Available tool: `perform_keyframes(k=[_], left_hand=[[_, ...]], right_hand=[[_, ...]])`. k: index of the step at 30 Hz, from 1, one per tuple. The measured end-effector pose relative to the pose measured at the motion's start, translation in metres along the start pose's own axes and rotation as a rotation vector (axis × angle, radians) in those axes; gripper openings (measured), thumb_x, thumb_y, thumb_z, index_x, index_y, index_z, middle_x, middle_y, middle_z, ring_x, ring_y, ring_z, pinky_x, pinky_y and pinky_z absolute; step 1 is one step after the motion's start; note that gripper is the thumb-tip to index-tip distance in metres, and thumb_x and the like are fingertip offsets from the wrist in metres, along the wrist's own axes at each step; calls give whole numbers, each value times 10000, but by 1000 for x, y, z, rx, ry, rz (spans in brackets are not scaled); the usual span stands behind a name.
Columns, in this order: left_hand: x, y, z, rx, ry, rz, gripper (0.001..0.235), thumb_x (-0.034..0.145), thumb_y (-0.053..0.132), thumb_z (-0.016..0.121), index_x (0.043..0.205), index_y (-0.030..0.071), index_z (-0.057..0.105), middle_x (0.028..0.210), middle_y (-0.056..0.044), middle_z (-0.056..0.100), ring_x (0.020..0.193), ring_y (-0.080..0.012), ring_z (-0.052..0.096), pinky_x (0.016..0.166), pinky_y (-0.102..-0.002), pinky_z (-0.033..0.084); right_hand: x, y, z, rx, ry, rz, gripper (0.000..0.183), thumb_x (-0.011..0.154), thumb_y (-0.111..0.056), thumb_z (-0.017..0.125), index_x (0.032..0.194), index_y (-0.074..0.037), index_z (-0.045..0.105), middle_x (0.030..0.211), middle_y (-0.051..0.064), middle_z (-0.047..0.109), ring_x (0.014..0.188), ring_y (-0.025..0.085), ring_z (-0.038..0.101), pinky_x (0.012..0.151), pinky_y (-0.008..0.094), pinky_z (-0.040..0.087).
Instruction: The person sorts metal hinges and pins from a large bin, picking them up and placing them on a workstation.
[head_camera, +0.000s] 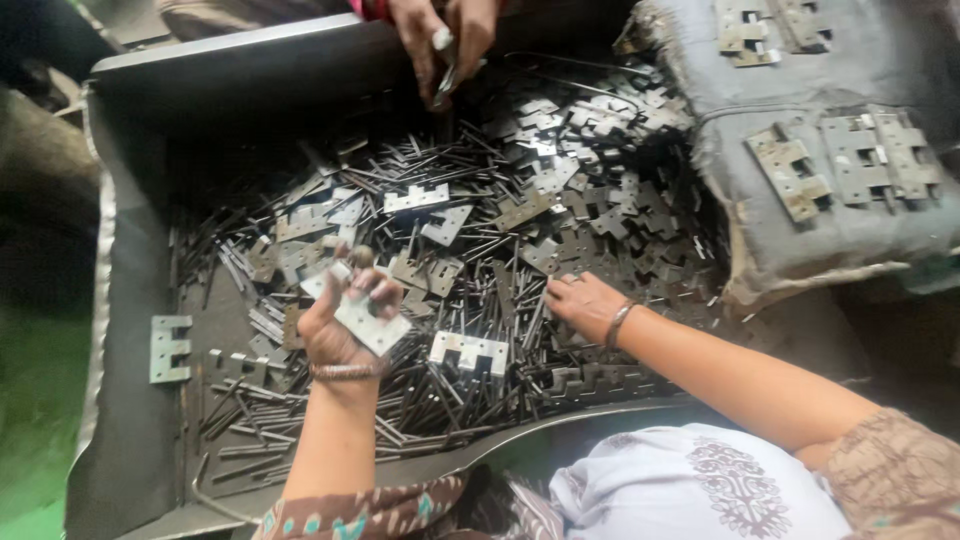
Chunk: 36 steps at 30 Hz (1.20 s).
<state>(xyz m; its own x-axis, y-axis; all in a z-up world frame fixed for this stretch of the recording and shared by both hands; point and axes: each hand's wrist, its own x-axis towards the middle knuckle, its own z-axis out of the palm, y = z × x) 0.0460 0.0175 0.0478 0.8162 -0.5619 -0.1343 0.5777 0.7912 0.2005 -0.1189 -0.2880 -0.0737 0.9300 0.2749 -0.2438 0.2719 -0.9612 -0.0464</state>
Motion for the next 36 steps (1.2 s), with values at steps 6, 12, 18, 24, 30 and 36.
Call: perform_keyframes(k=[6,12,18,24,30,36], left_hand=[[32,-24,-35,1679,300,-191,378,960,426,575,1209,167,691,1041,-168,766,810,-241,671,752,-378,564],[42,-63,-100,2681,-401,-83,319,710,81,694,1025,99,737,1179,-152,650,1085,-343,633,970,-417,510],[50,-66,-135,2718,-547,32,284,799,72,662,1073,128,711,1205,-119,584,1172,-302,565,1013,-439,432],[53,-75,-156,2170,-447,600,247,931,63,569,1174,33,600,1144,-169,649,1081,-344,608,958,-448,504],[28,-67,-112,290,392,-162,306,1140,348,540,1090,52,597,971,-135,671,843,-244,658,773,-394,575],[-15,-120,-54,12,430,-398,480,965,445,368,1175,94,620,1154,-118,725,1068,-278,695,944,-498,545]], right_hand=[[-7,10,-8,307,209,-17,471,535,-77,808,996,-92,715,1167,82,663,1155,282,555,868,451,456],[-29,2,-26,550,210,70,193,813,-76,789,968,-47,678,913,101,697,876,323,691,751,405,566],[-37,9,-20,911,196,495,510,739,-5,720,1242,-71,665,1340,99,634,807,338,711,760,408,608],[-49,4,0,460,-169,240,651,667,-19,804,1304,-79,681,1451,177,483,1263,347,531,1060,401,472],[-49,15,-41,283,-80,410,263,917,-175,719,1174,-194,768,1220,-11,745,1321,211,570,1023,439,457],[-30,-43,-54,1397,518,294,491,956,48,650,1427,-91,645,1241,138,759,1015,184,676,870,304,570]])
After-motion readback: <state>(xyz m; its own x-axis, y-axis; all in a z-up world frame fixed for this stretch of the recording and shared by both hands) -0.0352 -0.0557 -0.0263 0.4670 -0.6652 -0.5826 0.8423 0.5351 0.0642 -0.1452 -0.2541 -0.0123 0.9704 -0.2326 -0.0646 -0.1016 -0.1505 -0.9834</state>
